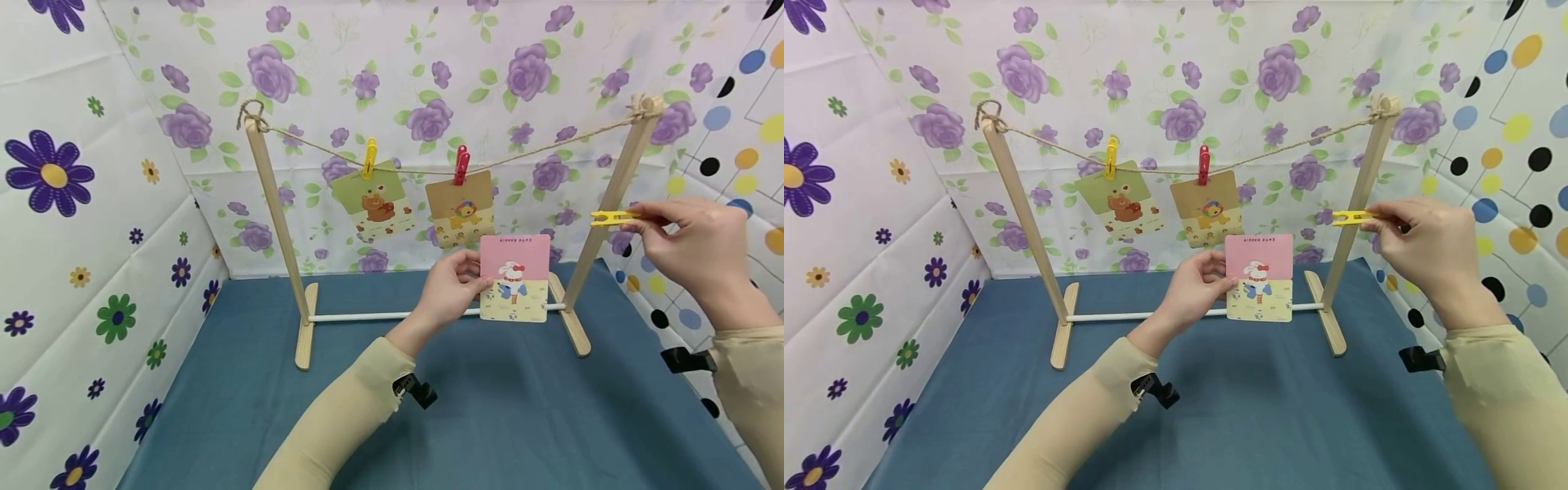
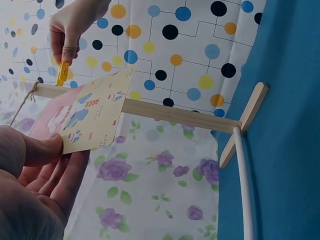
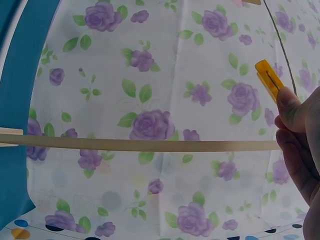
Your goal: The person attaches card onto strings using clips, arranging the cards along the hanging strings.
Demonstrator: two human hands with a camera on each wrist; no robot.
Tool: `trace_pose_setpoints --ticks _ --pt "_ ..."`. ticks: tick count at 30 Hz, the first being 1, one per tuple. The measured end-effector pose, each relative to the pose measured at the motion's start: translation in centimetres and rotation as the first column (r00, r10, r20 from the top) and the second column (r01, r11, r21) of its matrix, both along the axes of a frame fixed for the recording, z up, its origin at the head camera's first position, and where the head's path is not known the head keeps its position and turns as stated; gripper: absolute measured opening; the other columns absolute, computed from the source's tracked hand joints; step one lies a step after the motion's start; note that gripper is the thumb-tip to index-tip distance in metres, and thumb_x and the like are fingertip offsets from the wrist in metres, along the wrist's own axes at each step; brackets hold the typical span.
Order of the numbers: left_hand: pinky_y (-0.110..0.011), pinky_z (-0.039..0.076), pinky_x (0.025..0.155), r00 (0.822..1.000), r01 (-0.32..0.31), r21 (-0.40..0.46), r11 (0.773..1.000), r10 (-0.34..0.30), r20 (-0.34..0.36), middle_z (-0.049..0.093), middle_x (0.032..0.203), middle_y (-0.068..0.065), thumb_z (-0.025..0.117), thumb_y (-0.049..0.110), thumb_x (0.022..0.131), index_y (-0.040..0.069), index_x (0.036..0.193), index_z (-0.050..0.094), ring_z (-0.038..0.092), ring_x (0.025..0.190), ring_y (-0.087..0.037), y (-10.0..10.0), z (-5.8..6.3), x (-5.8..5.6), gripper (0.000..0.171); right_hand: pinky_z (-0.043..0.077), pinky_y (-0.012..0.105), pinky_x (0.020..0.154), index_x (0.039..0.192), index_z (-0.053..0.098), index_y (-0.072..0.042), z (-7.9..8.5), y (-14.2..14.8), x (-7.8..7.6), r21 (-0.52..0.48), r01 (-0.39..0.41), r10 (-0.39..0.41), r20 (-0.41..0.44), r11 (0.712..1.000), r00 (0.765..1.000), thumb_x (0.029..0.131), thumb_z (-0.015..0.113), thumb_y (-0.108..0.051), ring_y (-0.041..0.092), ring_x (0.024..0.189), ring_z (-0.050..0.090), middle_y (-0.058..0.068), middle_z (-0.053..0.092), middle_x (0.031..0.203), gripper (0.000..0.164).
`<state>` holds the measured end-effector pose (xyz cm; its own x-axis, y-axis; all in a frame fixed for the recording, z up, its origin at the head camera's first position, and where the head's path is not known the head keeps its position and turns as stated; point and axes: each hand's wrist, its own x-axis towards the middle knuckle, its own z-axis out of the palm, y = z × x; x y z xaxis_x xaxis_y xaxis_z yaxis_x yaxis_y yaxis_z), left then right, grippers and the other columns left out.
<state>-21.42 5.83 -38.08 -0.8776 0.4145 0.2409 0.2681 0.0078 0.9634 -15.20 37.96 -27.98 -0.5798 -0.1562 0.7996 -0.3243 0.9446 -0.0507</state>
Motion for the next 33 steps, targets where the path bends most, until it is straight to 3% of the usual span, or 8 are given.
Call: trace_pose_setpoints --ticks 3,7,16,19,25,33 --pt "-0.046 0.064 0.077 1.0 -0.005 0.003 1.0 0.005 -0.008 0.074 0.103 -0.006 0.077 0.003 0.099 0.005 0.125 0.07 0.073 0.083 -0.012 0.3 0.4 -0.2 0.026 0.031 0.008 0.071 0.103 0.081 0.008 0.4 0.2 -0.2 0.016 -0.001 0.002 -0.015 1.0 1.0 0.084 0.085 0.005 0.04 0.069 0.069 0.025 0.077 0.087 0.02" --pt "-0.04 0.064 0.074 1.0 -0.006 -0.001 1.0 0.006 -0.027 0.074 0.103 -0.006 0.077 0.004 0.1 0.005 0.127 0.07 0.072 0.083 -0.013 0.6 1.0 -0.4 0.028 0.034 0.017 0.066 0.101 0.082 0.007 0.9 0.2 -0.5 0.039 -0.002 0.003 -0.024 0.999 1.0 0.084 0.085 0.005 0.037 0.066 0.065 0.024 0.076 0.085 0.018" --pt "-0.031 0.062 0.068 0.999 -0.012 -0.002 1.0 0.012 -0.048 0.073 0.1 -0.003 0.077 0.004 0.099 0.005 0.127 0.071 0.072 0.081 -0.013 1.1 1.5 -0.5 0.028 0.024 -0.002 0.076 0.103 0.082 0.007 1.9 0.3 -0.9 0.034 -0.007 0.007 -0.004 0.999 1.0 0.085 0.082 0.008 0.037 0.071 0.066 0.025 0.077 0.089 0.018" --pt "-0.03 0.062 0.068 0.998 -0.011 -0.007 1.0 0.011 -0.059 0.074 0.1 -0.004 0.077 0.004 0.099 0.005 0.128 0.071 0.072 0.08 -0.012 1.4 1.4 -0.5 0.029 0.025 0.0 0.073 0.103 0.081 0.008 2.5 0.5 -1.0 0.046 -0.012 0.012 -0.012 0.999 1.0 0.085 0.081 0.008 0.037 0.071 0.066 0.025 0.077 0.089 0.018" --pt "-0.027 0.059 0.066 0.996 -0.03 -0.01 0.999 0.029 -0.079 0.074 0.098 -0.002 0.077 0.005 0.099 0.006 0.127 0.071 0.071 0.078 -0.012 1.9 1.7 -0.2 0.029 0.03 0.015 0.066 0.106 0.08 0.01 3.7 0.3 -1.1 0.064 -0.005 0.006 -0.025 0.998 1.0 0.088 0.079 0.006 0.037 0.073 0.065 0.027 0.076 0.09 0.018" --pt "-0.025 0.057 0.07 0.992 -0.052 -0.012 0.999 0.05 -0.117 0.073 0.097 0.002 0.078 0.008 0.1 0.005 0.127 0.071 0.07 0.078 -0.008 2.8 2.6 0.0 0.028 0.025 0.01 0.065 0.107 0.08 0.01 5.0 0.3 -1.5 0.09 -0.016 0.021 -0.05 0.996 0.999 0.089 0.081 0.003 0.039 0.07 0.067 0.028 0.076 0.092 0.019"
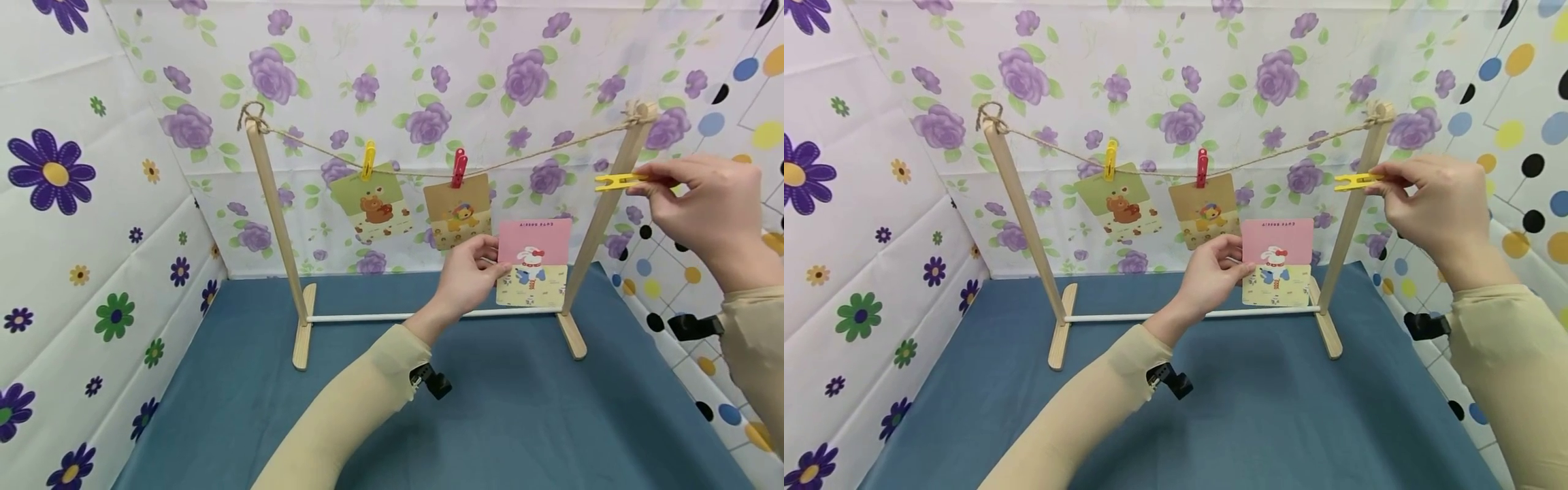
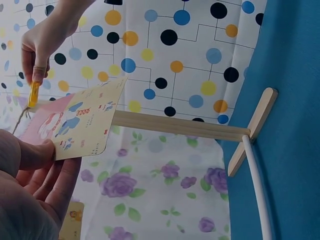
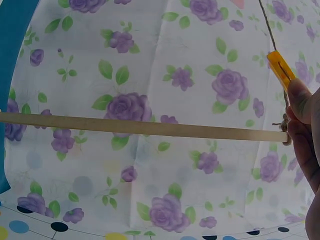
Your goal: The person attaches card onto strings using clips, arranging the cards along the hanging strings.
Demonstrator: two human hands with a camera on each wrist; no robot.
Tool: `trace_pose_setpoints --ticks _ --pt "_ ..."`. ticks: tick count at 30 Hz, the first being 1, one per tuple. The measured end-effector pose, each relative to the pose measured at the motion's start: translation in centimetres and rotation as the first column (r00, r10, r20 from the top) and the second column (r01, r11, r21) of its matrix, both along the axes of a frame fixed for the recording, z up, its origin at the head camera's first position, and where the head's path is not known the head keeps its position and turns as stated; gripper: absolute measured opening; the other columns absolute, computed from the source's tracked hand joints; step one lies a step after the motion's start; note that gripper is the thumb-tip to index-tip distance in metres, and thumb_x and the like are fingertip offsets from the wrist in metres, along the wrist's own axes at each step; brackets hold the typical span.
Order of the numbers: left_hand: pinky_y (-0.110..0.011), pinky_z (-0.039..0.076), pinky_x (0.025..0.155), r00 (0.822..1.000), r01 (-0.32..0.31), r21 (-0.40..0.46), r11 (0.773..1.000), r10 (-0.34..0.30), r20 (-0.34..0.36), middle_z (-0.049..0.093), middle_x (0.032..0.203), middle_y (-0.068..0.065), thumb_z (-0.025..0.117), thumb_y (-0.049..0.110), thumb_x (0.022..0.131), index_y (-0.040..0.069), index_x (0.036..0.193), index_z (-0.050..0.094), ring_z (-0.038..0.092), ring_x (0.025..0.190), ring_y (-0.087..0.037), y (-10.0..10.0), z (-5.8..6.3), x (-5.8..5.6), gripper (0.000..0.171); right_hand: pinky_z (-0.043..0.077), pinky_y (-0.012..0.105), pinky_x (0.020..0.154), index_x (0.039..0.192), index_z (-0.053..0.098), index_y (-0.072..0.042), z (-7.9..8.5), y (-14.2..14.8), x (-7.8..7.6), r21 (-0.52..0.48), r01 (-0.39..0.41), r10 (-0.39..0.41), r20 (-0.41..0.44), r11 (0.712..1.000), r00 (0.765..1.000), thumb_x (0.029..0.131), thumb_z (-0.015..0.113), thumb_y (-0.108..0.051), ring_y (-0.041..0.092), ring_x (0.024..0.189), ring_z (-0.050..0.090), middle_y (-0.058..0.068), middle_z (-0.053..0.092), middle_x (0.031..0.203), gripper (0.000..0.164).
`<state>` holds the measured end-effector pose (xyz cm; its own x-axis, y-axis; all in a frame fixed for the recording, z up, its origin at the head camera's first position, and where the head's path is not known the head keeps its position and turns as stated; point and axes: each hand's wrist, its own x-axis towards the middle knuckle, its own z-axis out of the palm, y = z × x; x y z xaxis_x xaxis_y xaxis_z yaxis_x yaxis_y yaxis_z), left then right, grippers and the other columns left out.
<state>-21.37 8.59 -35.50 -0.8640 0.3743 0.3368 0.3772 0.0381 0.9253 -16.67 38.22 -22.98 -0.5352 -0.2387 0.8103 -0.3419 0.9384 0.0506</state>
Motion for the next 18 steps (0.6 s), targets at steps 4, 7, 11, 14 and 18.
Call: trace_pose_setpoints --ticks 4,7,11,14,18 --pt "-0.024 0.058 0.071 1.0 -0.018 0.014 1.0 0.018 -0.02 0.072 0.096 0.004 0.078 0.008 0.1 0.005 0.127 0.071 0.069 0.078 -0.006 0.4 0.7 -0.2 0.028 0.026 0.01 0.07 0.106 0.079 0.011 0.7 0.0 -0.4 0.012 -0.024 0.024 -0.023 1.0 0.999 0.09 0.081 0.002 0.039 0.071 0.067 0.027 0.076 0.093 0.018" --pt "-0.023 0.058 0.071 0.999 -0.038 0.036 0.999 0.038 -0.021 0.071 0.095 0.005 0.077 0.008 0.1 0.005 0.125 0.071 0.069 0.078 -0.006 0.8 1.3 -0.3 0.026 0.026 0.01 0.072 0.106 0.079 0.011 1.4 -0.1 -0.6 0.016 -0.035 0.036 -0.029 0.999 0.999 0.092 0.077 0.003 0.038 0.073 0.066 0.027 0.076 0.093 0.016" --pt "-0.023 0.057 0.07 0.998 -0.063 0.049 0.997 0.064 -0.021 0.071 0.095 0.004 0.076 0.008 0.101 0.006 0.123 0.07 0.069 0.079 -0.005 1.3 2.1 -0.4 0.023 0.026 0.008 0.074 0.106 0.079 0.01 2.4 -0.6 -0.9 0.017 -0.03 0.03 -0.015 0.999 0.999 0.093 0.076 0.003 0.037 0.075 0.064 0.027 0.076 0.094 0.015" --pt "-0.023 0.056 0.069 0.997 -0.072 0.056 0.996 0.074 -0.032 0.072 0.095 0.002 0.076 0.007 0.101 0.006 0.122 0.071 0.068 0.078 -0.007 1.6 2.5 -0.4 0.021 0.024 0.007 0.076 0.106 0.08 0.01 3.2 -1.0 -1.2 0.016 -0.019 0.019 -0.001 1.0 1.0 0.093 0.076 0.002 0.038 0.078 0.064 0.027 0.076 0.097 0.015" --pt "-0.023 0.055 0.066 0.995 -0.087 0.068 0.994 0.089 -0.041 0.072 0.093 0.001 0.077 0.007 0.1 0.007 0.12 0.072 0.067 0.075 -0.008 2.0 2.9 -0.5 0.02 0.024 0.008 0.075 0.107 0.08 0.009 4.1 -1.4 -1.7 0.026 -0.016 0.016 0.0 1.0 1.0 0.093 0.076 0.004 0.039 0.08 0.067 0.027 0.077 0.099 0.015"
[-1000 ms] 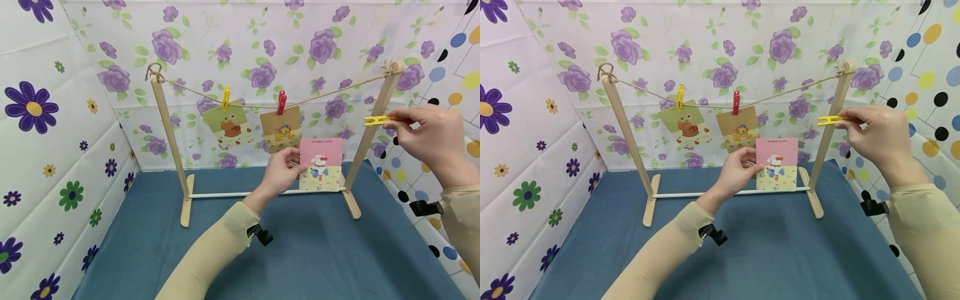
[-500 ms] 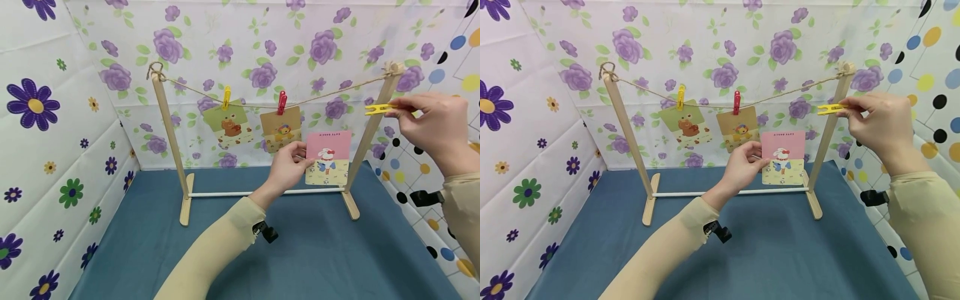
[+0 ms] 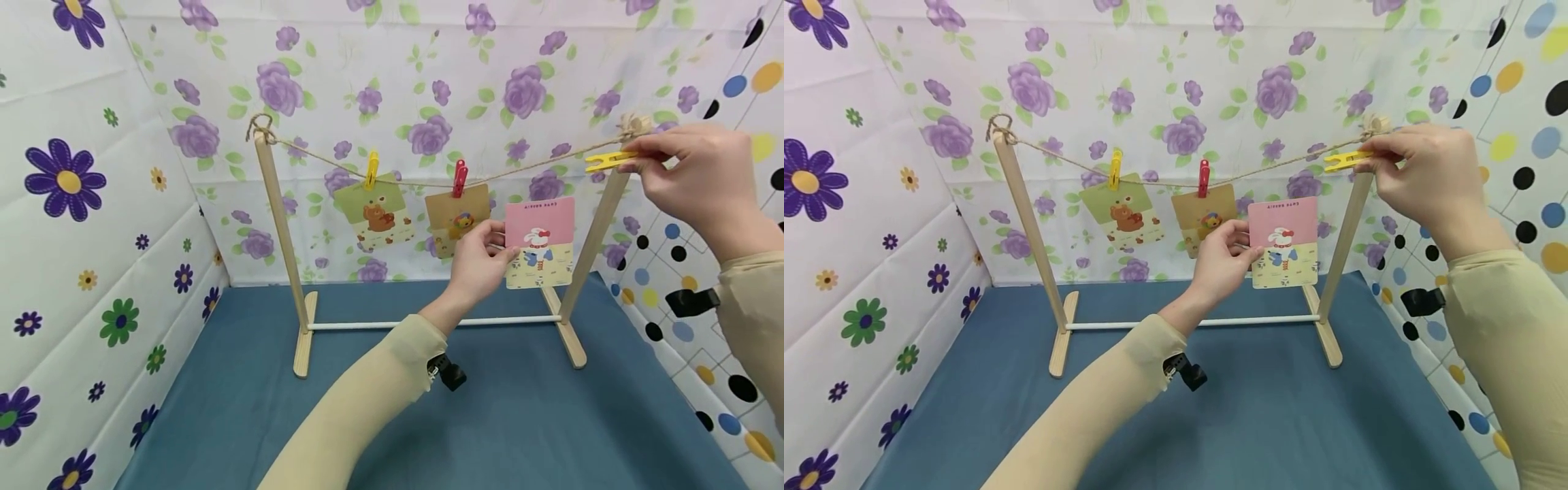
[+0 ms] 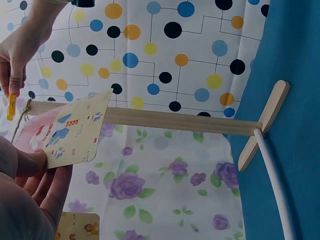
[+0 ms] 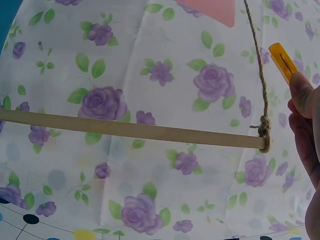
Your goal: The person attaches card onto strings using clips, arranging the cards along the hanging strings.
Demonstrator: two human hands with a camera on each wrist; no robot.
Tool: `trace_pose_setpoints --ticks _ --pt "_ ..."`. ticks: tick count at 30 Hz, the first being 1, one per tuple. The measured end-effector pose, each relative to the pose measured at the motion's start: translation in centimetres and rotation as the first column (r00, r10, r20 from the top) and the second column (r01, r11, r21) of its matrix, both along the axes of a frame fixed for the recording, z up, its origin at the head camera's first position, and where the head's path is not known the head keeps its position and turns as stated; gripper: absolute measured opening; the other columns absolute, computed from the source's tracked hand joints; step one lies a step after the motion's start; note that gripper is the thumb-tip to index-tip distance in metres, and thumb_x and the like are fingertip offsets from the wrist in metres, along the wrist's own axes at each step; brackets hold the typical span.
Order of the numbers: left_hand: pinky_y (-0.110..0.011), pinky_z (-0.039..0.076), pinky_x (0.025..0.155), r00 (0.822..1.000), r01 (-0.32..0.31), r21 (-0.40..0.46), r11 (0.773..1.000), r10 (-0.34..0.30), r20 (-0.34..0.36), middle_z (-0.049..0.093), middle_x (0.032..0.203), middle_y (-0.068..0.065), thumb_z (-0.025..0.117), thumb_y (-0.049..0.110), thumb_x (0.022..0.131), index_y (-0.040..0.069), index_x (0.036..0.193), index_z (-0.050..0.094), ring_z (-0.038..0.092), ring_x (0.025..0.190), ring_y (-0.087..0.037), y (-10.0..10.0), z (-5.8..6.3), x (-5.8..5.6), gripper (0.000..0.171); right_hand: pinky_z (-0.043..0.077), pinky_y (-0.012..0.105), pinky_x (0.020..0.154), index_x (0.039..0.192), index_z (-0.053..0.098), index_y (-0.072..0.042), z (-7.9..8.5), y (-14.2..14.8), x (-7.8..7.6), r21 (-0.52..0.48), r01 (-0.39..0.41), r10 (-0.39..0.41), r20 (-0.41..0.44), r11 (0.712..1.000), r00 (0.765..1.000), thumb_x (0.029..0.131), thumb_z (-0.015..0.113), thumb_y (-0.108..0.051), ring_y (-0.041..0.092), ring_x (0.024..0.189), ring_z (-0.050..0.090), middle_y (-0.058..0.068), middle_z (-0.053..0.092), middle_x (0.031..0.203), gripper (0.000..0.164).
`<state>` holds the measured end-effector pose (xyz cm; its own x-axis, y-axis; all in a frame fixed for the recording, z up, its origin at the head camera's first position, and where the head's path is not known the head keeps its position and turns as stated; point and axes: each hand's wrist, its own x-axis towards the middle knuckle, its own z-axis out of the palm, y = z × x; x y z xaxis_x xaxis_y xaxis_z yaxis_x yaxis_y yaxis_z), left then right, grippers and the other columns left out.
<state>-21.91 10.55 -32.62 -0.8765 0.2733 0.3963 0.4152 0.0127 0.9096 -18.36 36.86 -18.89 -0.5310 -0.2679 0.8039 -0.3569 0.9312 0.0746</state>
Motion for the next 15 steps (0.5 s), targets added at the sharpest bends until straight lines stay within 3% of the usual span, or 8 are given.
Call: trace_pose_setpoints --ticks 11,15 --pt "-0.023 0.054 0.065 0.998 -0.064 -0.072 0.995 0.064 -0.001 0.071 0.094 0.005 0.077 0.011 0.101 0.01 0.123 0.071 0.066 0.079 -0.004 1.2 0.7 -1.0 0.023 0.023 0.006 0.076 0.108 0.08 0.009 2.5 -1.0 -1.0 -0.013 0.045 -0.044 0.088 0.999 0.995 0.094 0.076 0.003 0.04 0.085 0.067 0.027 0.077 0.102 0.016" --pt "-0.022 0.053 0.064 0.997 -0.082 -0.092 0.992 0.082 -0.003 0.07 0.092 0.007 0.077 0.012 0.101 0.011 0.122 0.072 0.066 0.077 -0.003 1.7 1.2 -1.3 0.021 0.029 0.012 0.071 0.109 0.08 0.008 3.5 -1.4 -1.4 0.005 0.061 -0.061 0.127 0.998 0.99 0.096 0.076 0.0 0.038 0.084 0.065 0.027 0.077 0.101 0.016"
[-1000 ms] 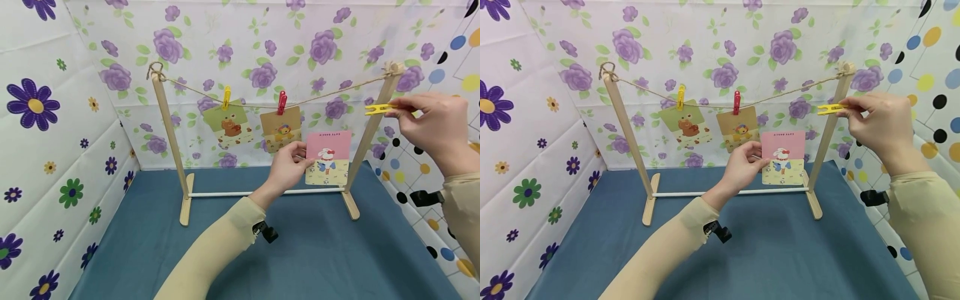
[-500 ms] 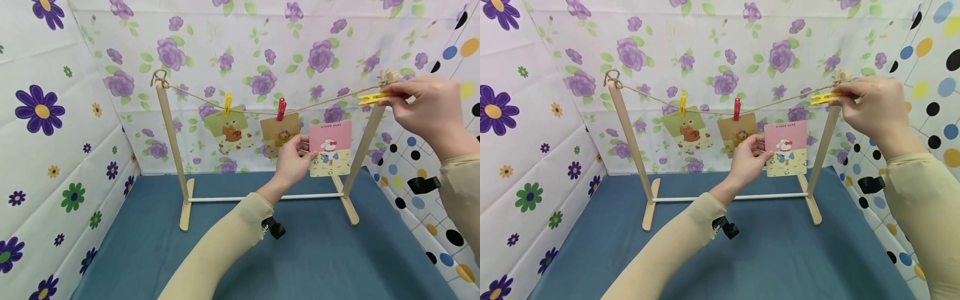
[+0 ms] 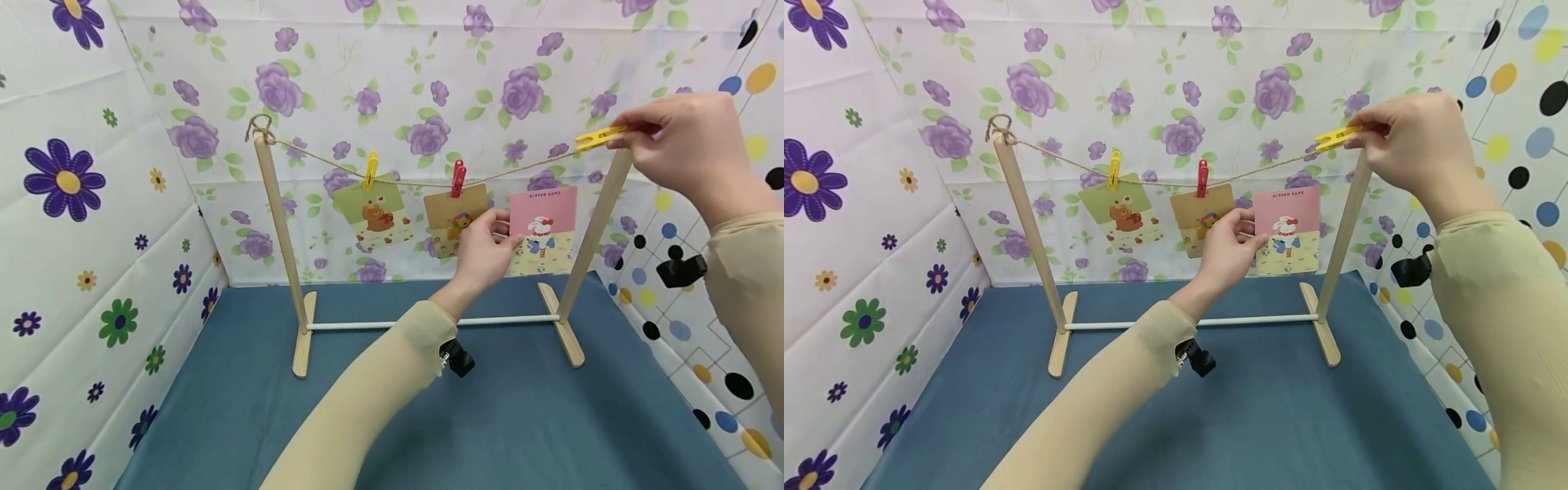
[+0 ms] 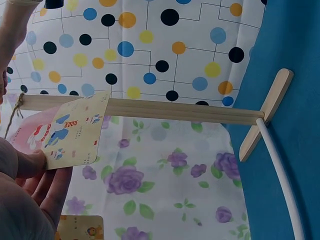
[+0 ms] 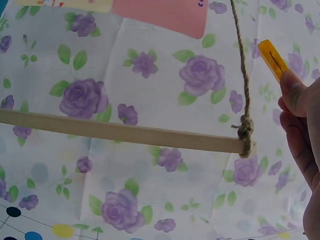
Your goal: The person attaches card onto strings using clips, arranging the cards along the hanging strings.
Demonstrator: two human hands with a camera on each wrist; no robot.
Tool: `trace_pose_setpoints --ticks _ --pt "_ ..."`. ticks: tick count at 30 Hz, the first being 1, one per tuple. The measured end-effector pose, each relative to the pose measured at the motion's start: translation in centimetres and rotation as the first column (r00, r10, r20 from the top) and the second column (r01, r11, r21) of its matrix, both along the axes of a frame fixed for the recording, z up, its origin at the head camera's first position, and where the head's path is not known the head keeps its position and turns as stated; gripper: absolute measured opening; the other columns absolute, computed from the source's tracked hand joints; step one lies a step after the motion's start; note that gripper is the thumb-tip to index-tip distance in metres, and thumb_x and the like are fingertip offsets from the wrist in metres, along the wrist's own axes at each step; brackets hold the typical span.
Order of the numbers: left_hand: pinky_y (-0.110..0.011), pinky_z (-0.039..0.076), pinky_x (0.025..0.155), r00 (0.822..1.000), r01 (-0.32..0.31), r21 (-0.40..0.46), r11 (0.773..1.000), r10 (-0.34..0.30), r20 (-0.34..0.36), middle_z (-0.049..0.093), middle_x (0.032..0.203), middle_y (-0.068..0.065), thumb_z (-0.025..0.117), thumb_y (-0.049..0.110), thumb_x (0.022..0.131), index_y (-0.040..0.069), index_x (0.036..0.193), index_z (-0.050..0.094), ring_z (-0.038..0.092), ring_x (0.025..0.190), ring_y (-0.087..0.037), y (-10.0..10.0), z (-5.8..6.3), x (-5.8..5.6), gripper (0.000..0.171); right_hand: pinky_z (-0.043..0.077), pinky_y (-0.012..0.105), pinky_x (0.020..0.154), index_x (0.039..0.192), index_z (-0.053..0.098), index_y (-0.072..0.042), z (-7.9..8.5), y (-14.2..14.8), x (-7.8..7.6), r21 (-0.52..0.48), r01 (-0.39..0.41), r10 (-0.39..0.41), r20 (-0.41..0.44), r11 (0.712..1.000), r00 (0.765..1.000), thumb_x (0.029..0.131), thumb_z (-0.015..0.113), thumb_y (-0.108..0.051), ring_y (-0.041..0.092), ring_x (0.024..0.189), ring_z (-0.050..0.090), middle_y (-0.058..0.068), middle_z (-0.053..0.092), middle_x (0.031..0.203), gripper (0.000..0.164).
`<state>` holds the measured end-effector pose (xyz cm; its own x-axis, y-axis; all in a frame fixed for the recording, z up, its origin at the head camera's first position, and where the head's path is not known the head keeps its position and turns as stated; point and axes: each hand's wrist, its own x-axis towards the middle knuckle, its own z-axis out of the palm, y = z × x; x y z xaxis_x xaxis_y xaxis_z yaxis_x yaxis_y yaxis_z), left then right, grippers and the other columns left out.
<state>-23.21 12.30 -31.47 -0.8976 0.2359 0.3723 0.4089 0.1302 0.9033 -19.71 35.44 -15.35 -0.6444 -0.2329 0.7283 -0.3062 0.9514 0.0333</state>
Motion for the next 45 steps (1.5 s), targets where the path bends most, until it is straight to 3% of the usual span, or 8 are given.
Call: trace_pose_setpoints --ticks 6,11,16,23,38,45 --pt "-0.02 0.052 0.065 0.999 -0.026 -0.033 0.999 0.025 -0.024 0.069 0.092 0.009 0.078 0.014 0.101 0.013 0.123 0.073 0.064 0.077 -0.001 0.5 0.6 0.0 0.023 0.03 0.01 0.064 0.113 0.078 0.008 1.4 -0.6 -0.5 0.047 0.05 -0.056 0.138 0.998 0.989 0.099 0.074 -0.005 0.039 0.082 0.066 0.028 0.076 0.104 0.02" --pt "-0.019 0.052 0.065 1.0 -0.014 -0.036 0.999 0.014 -0.02 0.069 0.094 0.008 0.077 0.014 0.102 0.014 0.123 0.072 0.064 0.078 -0.001 0.7 0.8 0.0 0.022 0.032 0.009 0.057 0.116 0.077 0.009 1.8 -0.8 -0.8 0.051 0.096 -0.106 0.258 0.994 0.96 0.102 0.067 -0.002 0.037 0.084 0.062 0.03 0.075 0.109 0.021" --pt "-0.019 0.053 0.066 1.0 -0.016 -0.025 1.0 0.016 -0.005 0.068 0.092 0.008 0.078 0.012 0.101 0.014 0.122 0.073 0.064 0.077 -0.002 0.9 0.8 0.0 0.021 0.043 0.018 0.056 0.121 0.075 0.01 2.0 -1.1 -1.0 0.049 0.118 -0.128 0.348 0.992 0.929 0.103 0.063 0.0 0.038 0.088 0.059 0.03 0.074 0.111 0.024" --pt "-0.02 0.052 0.064 1.0 -0.018 -0.018 1.0 0.018 -0.005 0.068 0.092 0.008 0.077 0.012 0.101 0.013 0.121 0.072 0.064 0.076 -0.003 1.0 0.6 -0.2 0.02 0.052 0.045 0.068 0.121 0.074 0.011 2.1 -1.6 -1.2 0.138 0.11 -0.154 0.359 0.984 0.921 0.102 0.065 0.001 0.04 0.087 0.06 0.03 0.074 0.109 0.024" --pt "-0.021 0.051 0.064 1.0 -0.016 -0.057 0.998 0.015 -0.014 0.067 0.093 0.008 0.075 0.014 0.103 0.013 0.122 0.072 0.063 0.077 -0.004 1.2 -0.5 -0.3 0.02 0.052 0.036 0.057 0.115 0.077 0.009 1.8 -1.3 -1.2 0.161 0.05 -0.119 0.454 0.986 0.883 0.098 0.07 0.002 0.033 0.08 0.062 0.025 0.077 0.104 0.02" --pt "-0.02 0.051 0.064 0.999 -0.004 -0.079 0.997 0.001 -0.033 0.067 0.095 0.007 0.074 0.013 0.103 0.013 0.125 0.072 0.063 0.076 -0.003 1.3 -1.2 -0.4 0.022 0.06 0.049 0.067 0.112 0.078 0.009 1.8 -1.4 -1.4 0.226 -0.007 -0.1 0.461 0.974 0.882 0.095 0.076 0.001 0.033 0.079 0.064 0.026 0.076 0.102 0.018"
